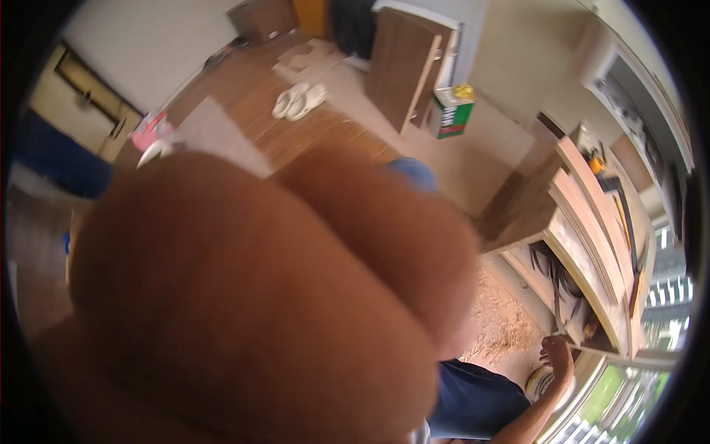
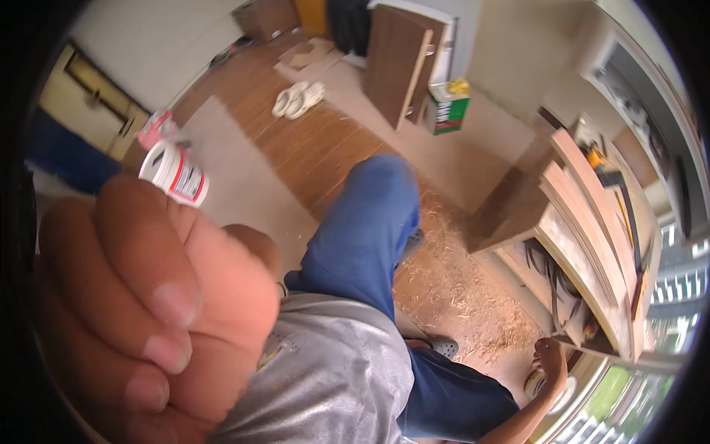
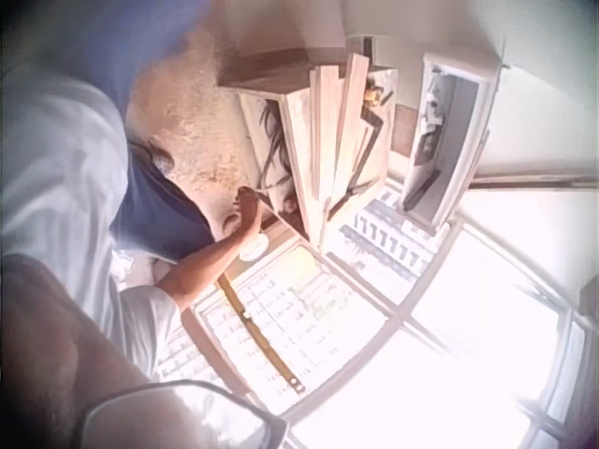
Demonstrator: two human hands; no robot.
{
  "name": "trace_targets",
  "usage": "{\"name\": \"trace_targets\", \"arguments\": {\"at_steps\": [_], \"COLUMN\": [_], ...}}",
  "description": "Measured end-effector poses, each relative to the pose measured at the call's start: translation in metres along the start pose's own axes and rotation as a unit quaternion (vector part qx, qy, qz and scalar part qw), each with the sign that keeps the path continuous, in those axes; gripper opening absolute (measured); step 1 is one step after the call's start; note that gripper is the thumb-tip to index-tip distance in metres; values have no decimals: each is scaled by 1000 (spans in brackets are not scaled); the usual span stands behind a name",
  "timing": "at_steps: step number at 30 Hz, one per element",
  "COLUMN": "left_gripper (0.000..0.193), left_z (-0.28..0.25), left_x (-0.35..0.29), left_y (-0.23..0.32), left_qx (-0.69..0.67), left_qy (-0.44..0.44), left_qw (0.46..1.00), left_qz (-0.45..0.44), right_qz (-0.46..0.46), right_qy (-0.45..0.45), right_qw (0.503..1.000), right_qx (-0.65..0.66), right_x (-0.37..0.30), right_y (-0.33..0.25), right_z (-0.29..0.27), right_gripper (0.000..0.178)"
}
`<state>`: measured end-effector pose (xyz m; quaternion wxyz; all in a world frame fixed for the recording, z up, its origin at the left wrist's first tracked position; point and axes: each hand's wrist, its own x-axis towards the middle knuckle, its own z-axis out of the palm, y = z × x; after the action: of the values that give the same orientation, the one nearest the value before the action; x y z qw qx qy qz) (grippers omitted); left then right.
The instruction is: The person measures a piece of wood with a tape measure, marks it with a pencil using a square for a straight line, and then cuts the wood along the mark with a hand saw before sanding the cut edge with a sanding block.
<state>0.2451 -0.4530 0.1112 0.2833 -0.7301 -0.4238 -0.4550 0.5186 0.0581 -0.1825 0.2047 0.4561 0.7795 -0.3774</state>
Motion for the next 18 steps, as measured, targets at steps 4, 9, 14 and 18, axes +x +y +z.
{"name": "trace_targets", "arguments": {"at_steps": [4, 9, 14, 18], "left_gripper": [66, 78, 33, 49], "left_z": [-35, -98, -175, -224], "left_x": [-23, -113, -352, -560], "left_y": [29, -20, 16, 208], "left_qx": [152, 482, 556, 321], "left_qy": [85, 319, 149, -337], "left_qw": [984, 789, 610, 329], "left_qz": [-37, -209, -544, -822], "right_qz": [2, 59, 180, 111], "right_qy": [-30, -32, -48, -107], "right_qw": [997, 996, 976, 979], "right_qx": [73, 61, 110, 131], "right_x": [35, 74, 112, 153], "right_y": [0, 48, 65, 50], "right_z": [5, 17, 6, 40], "right_gripper": [23, 27, 40, 39]}}
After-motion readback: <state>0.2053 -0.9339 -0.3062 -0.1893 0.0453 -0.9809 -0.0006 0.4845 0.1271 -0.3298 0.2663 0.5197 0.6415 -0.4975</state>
